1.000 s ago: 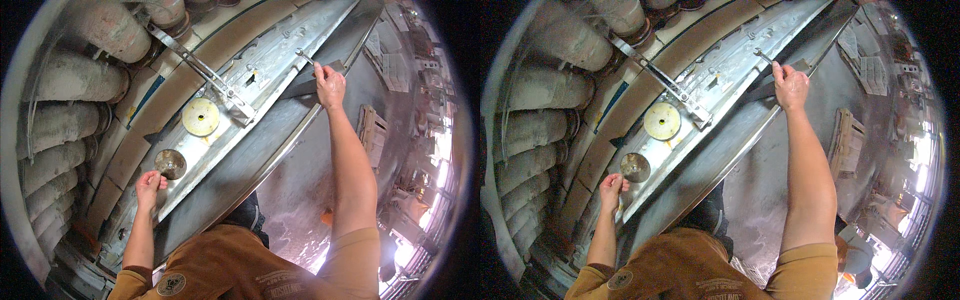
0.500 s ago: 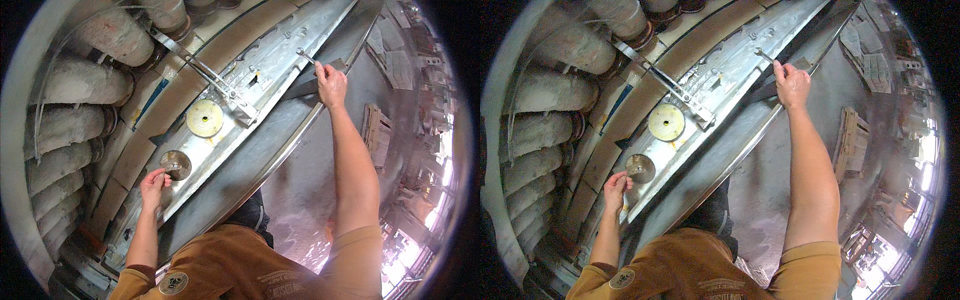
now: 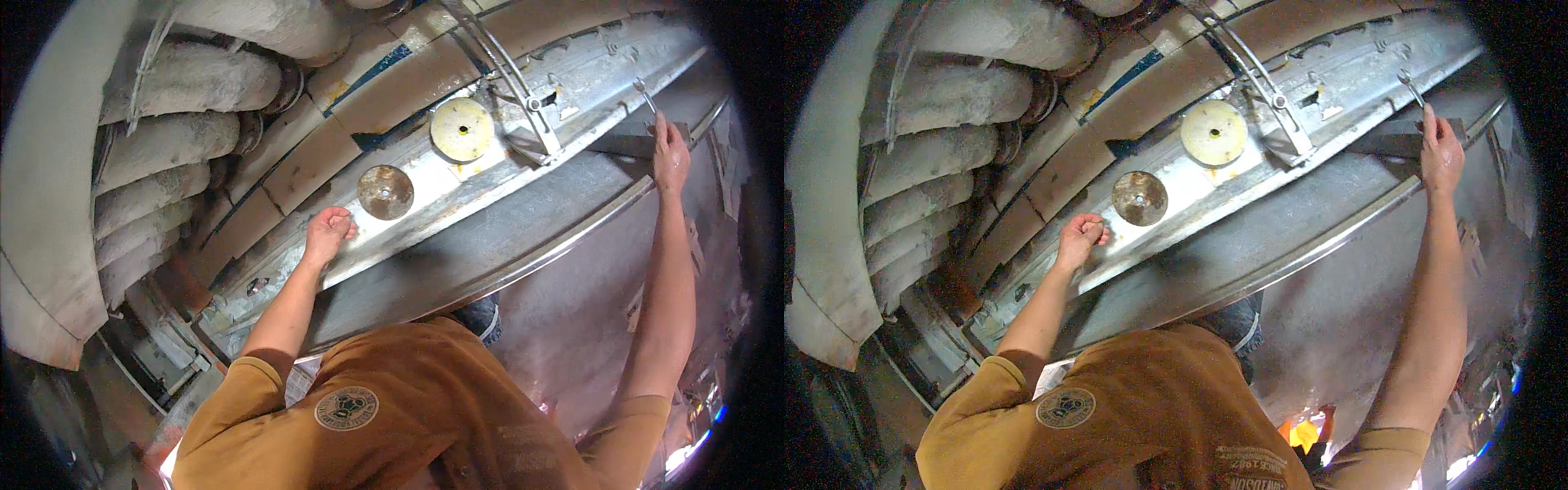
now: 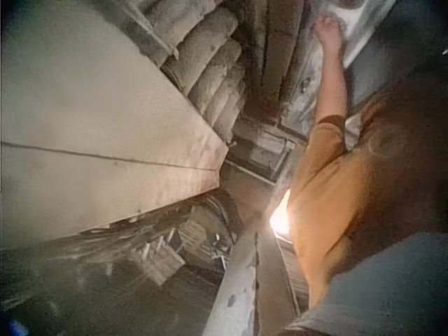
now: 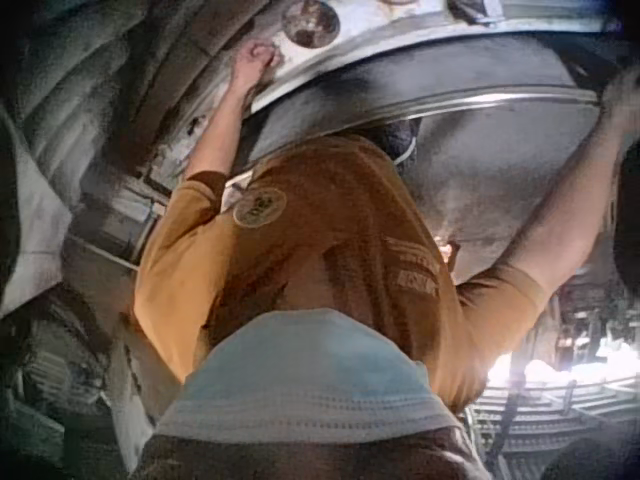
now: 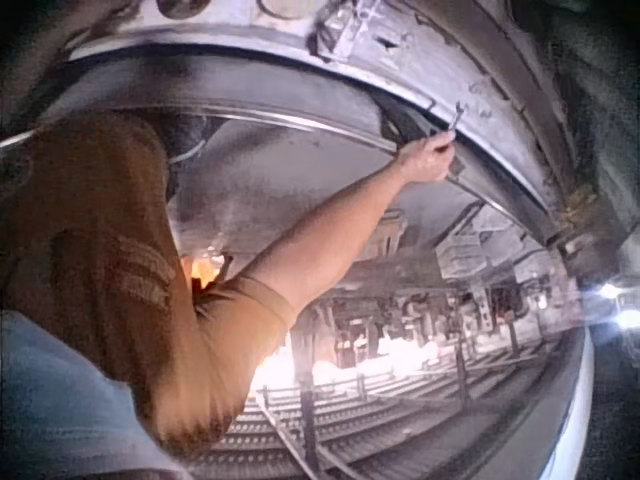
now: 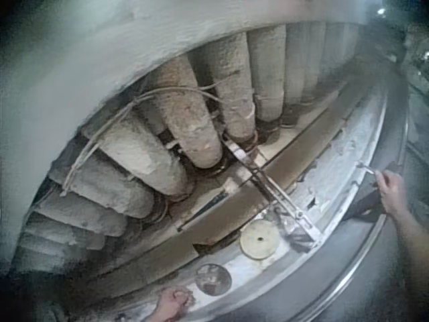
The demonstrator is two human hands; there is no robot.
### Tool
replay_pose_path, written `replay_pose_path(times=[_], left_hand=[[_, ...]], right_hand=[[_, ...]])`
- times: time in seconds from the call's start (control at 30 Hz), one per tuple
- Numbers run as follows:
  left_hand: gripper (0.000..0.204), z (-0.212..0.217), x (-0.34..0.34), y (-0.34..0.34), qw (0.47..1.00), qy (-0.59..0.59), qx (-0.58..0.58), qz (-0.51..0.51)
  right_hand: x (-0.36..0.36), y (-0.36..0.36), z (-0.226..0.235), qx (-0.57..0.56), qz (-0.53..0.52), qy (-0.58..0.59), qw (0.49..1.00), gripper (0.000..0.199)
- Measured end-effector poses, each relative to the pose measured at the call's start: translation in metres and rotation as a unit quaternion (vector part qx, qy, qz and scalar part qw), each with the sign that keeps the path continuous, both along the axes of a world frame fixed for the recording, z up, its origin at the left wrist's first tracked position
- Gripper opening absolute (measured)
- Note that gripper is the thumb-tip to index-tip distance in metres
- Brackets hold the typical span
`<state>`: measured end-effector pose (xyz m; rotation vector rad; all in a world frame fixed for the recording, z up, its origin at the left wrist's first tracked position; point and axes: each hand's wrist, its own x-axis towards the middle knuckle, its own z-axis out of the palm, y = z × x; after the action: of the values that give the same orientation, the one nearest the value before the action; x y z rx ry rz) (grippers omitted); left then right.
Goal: The person uses a wrench to tighten a bolt on a metal bracket attached to a large cylindrical machine. They repeatedly reposition the wrench and apply force to secure the fastener.
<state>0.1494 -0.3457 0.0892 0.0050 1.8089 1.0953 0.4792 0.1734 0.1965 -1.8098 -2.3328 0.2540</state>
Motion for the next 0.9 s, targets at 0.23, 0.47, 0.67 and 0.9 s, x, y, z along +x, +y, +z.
replay_pose_path(times=[0.23, 0.47, 0.67, 0.9], left_hand=[[0.005, -0.019, -0.015, -0.038, 0.998, 0.024, -0.055, 0.036], [0.005, -0.014, -0.017, -0.051, 0.992, 0.064, -0.1, -0.042], [0.004, -0.021, -0.016, -0.075, 0.985, 0.066, -0.134, -0.087], [0.008, -0.012, -0.017, -0.072, 0.991, 0.019, -0.131, 0.006]], right_hand=[[0.0, 0.003, -0.006, 0.011, -0.012, -0.014, 1.0, 0.058], [-0.005, -0.002, 0.0, -0.023, -0.019, 0.018, 0.999, 0.057], [-0.007, -0.003, 0.002, -0.022, -0.015, -0.002, 1.0, 0.057], [-0.007, -0.004, 0.001, -0.026, -0.023, -0.008, 0.999, 0.056]])
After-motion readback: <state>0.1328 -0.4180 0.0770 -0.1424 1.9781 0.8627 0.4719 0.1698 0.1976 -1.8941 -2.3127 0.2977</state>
